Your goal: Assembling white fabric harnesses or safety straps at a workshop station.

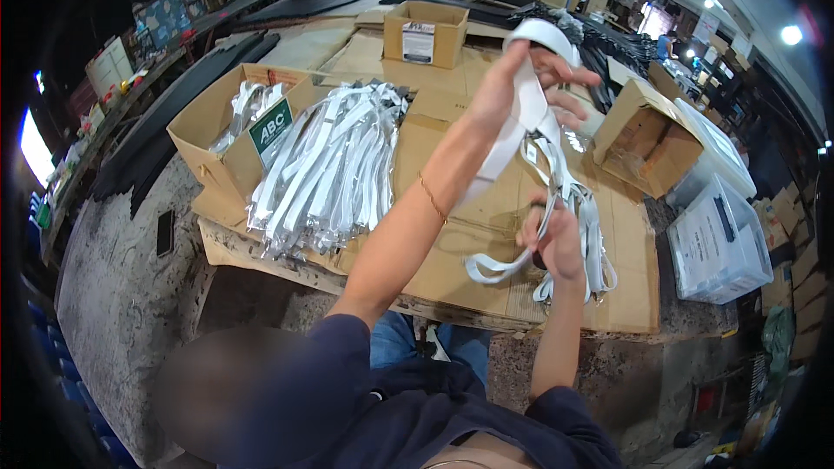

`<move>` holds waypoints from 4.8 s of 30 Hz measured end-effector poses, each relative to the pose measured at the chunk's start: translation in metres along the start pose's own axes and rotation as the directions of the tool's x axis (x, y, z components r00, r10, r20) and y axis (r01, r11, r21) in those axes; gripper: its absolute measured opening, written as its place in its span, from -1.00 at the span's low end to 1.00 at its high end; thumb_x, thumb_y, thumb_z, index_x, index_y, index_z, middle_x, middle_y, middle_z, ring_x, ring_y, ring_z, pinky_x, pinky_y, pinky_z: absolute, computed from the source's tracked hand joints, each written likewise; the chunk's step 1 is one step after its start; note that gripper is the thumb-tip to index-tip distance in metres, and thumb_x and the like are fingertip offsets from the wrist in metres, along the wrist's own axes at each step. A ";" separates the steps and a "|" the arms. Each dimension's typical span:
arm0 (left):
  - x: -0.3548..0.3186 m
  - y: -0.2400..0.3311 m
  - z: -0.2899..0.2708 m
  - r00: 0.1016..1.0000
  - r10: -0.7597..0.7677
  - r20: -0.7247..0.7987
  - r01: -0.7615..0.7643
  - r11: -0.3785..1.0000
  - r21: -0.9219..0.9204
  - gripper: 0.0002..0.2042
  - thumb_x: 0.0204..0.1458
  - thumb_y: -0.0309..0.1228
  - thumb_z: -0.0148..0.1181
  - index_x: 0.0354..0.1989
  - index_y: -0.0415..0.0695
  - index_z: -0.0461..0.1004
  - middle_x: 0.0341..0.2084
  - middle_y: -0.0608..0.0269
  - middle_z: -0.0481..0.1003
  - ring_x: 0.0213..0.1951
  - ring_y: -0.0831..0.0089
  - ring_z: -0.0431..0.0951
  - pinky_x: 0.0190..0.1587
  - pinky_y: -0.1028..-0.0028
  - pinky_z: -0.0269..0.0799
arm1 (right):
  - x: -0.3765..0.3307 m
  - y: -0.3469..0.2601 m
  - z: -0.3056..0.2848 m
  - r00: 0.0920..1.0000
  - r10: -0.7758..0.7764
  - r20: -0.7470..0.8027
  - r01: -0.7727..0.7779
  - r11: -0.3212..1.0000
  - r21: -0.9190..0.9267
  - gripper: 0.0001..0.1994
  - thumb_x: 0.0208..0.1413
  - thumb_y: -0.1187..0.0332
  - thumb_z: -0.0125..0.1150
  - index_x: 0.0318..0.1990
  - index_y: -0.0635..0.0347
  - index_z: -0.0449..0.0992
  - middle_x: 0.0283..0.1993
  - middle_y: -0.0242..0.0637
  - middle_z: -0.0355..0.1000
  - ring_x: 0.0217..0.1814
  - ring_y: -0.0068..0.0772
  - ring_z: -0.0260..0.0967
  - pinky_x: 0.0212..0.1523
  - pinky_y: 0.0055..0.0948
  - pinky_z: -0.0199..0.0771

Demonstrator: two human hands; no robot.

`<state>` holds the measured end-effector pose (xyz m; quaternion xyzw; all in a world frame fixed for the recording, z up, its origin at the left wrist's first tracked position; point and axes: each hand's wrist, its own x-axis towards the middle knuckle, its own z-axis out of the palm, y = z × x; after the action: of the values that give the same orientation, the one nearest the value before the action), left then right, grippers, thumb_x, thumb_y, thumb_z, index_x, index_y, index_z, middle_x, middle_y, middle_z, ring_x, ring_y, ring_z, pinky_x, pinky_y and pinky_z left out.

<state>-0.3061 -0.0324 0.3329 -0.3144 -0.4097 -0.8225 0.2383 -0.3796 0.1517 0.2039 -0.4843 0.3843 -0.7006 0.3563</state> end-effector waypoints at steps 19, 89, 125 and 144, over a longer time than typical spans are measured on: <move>0.003 -0.035 -0.350 0.770 -0.004 -0.638 0.317 0.870 0.378 -0.36 0.28 0.06 -0.47 -0.40 -0.25 0.44 -0.48 0.06 0.50 -0.50 0.37 0.52 -0.41 0.41 0.51 | -0.122 0.145 0.008 0.641 0.548 -0.537 -0.537 0.820 0.197 -0.61 0.30 0.12 -0.04 -0.36 0.33 0.39 -0.71 -0.36 0.25 -0.75 -0.56 0.13 -0.55 -0.51 0.31; -0.158 -0.148 -0.415 0.809 -0.218 -0.546 0.351 -0.566 0.746 -0.39 0.18 0.06 -0.27 0.28 -0.09 0.16 0.32 0.20 0.11 0.37 0.28 -0.02 0.34 0.02 -0.13 | -0.097 0.170 -0.039 0.933 0.038 -0.358 -0.359 0.154 -0.920 -0.70 0.01 0.52 0.19 -0.05 0.27 0.51 -0.36 -0.15 0.28 -0.28 -0.07 0.30 -0.32 -0.19 0.29; -0.339 -0.132 -0.078 0.129 -0.016 -0.991 0.780 0.619 0.092 -0.73 0.15 -0.28 0.14 -0.30 -0.31 0.52 -0.62 0.30 0.51 -0.58 0.60 0.46 -0.50 0.63 0.34 | -0.063 0.245 0.038 0.797 0.578 -0.176 -0.604 0.763 -0.229 -0.74 0.13 0.24 0.21 -0.44 0.27 0.52 -0.66 -0.40 0.37 -0.75 -0.66 0.18 -0.75 -0.61 0.06; -0.358 -0.137 -0.052 0.063 0.163 -0.985 0.506 0.845 0.172 -0.75 0.04 -0.56 0.21 -0.17 -0.38 0.32 -0.51 0.09 0.52 -0.50 0.42 0.60 -0.57 0.50 0.51 | 0.025 0.276 0.026 0.778 0.534 -0.332 -0.624 0.721 -0.302 -0.83 -0.10 0.58 0.23 -0.30 0.46 0.54 -0.49 -0.28 0.47 -0.58 -0.58 0.35 -0.60 -0.63 0.31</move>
<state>-0.1656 0.0486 -0.0182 0.4483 -0.3641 -0.7034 0.4144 -0.3271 0.0003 -0.0237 -0.3192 0.6872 -0.5094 0.4079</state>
